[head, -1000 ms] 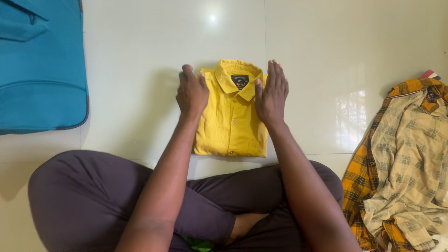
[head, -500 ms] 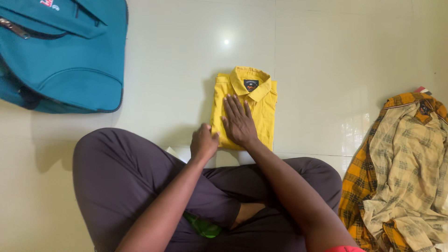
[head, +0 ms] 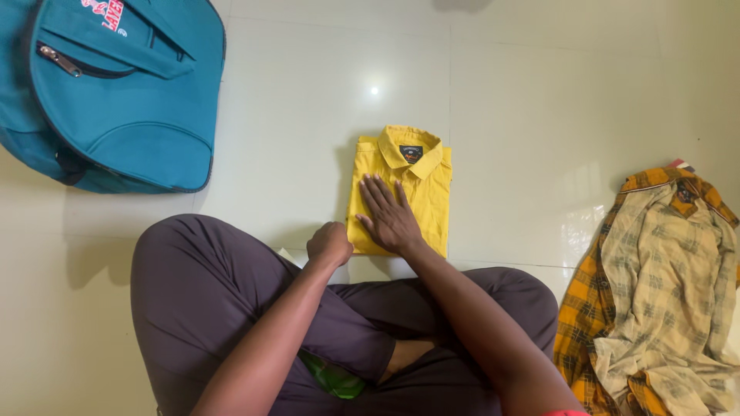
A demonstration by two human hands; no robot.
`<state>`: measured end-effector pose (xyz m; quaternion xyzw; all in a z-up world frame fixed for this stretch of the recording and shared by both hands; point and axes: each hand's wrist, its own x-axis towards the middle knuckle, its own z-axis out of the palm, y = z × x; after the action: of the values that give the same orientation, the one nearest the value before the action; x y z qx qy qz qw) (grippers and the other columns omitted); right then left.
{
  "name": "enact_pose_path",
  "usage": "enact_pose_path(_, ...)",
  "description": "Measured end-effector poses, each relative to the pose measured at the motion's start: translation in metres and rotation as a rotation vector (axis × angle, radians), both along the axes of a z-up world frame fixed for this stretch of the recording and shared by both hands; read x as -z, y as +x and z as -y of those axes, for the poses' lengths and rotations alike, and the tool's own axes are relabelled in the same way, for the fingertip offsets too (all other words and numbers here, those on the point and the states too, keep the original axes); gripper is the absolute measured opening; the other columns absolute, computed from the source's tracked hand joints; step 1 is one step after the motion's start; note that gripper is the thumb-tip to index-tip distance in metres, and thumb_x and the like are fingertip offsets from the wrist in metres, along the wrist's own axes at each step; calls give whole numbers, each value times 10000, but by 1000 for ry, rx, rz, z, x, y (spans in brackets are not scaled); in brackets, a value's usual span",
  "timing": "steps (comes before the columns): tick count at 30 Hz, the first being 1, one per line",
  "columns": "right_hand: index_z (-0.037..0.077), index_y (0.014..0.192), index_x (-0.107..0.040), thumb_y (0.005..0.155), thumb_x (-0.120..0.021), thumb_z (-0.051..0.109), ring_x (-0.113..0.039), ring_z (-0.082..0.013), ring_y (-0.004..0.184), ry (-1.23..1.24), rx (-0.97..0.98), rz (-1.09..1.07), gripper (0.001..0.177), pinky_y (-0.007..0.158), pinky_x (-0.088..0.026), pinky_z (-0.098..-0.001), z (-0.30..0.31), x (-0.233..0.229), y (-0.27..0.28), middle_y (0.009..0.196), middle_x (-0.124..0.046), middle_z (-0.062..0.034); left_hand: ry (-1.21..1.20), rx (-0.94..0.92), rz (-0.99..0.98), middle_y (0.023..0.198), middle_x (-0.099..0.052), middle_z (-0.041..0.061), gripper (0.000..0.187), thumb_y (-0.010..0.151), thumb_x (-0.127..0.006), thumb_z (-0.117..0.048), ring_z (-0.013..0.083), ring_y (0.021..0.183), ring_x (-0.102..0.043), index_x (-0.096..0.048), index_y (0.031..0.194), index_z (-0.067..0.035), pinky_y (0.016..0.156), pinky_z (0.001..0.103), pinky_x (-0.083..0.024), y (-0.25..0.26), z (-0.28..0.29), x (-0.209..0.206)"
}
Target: The person smooths a yellow shirt on the floor, folds the sleeves inward, folds the sides of the shirt, and then rolls or folds it into a compact square before placing it into a blue bag.
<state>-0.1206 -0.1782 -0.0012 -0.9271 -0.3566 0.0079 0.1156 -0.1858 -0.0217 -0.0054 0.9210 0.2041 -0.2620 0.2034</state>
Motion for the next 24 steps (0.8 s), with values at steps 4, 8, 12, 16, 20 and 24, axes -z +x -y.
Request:
enact_pose_path(4, 73, 1613, -287, 1060, -377, 497, -209, -234, 1572, 27, -14, 53, 703, 1268, -86, -523, -7, 7, 6, 1691, -274, -87, -103, -55, -22, 1271, -664, 93, 420, 866, -771, -347, 312, 1188, -639, -673, 1187, -94, 959, 458, -536, -2, 2, -13)
enact_pose_path(8, 62, 1602, -286, 1051, -366, 513, -218, -228, 1552, 0, 13, 41, 716, 1258, -79, -532, -12, 9, 14, 1668, -295, -79, -22, 12, -72, 1273, -690, 98, 396, 906, -727, -368, 319, 1201, -654, -700, 1201, -106, 975, 463, -546, 3, 2, -15)
enact_pose_path(12, 80, 1600, -297, 1071, -354, 459, -221, -247, 1548, 30, 42, 85, 653, 1246, -99, -534, 12, -6, 26, 1667, -294, -92, -36, 7, 55, 1365, -554, 141, 568, 859, -753, -363, 356, 1293, -525, -563, 1308, -72, 1005, 499, -499, 4, 1, -24)
enact_pose_path(16, 150, 1593, -351, 1112, -341, 354, -243, -232, 1611, 225, 387, -20, 522, 1331, -160, -505, 65, -20, 28, 1694, -329, -53, -119, 1, 201, 1368, -544, 148, 591, 831, -712, -285, 366, 1305, -505, -515, 1354, -94, 1029, 512, -483, 13, 3, -19)
enact_pose_path(20, 81, 1637, -240, 1108, -334, 324, -175, -310, 1598, 191, 510, 4, 590, 1264, -142, -562, 86, -8, 30, 1712, -232, -133, 30, 204, 674, 1555, -391, 192, 682, 921, -614, -337, 395, 1465, -340, -384, 1518, -100, 1127, 572, -353, 21, 30, -1)
enact_pose_path(24, 89, 1636, -167, 1047, -346, 359, -126, -282, 1586, 30, 490, -104, 672, 1229, -111, -592, 72, 21, 35, 1724, -144, -112, 26, 381, 477, 1707, -27, 128, 764, 1015, -437, -508, 373, 1568, 19, -149, 1637, -171, 1205, 651, -56, 16, 60, 13)
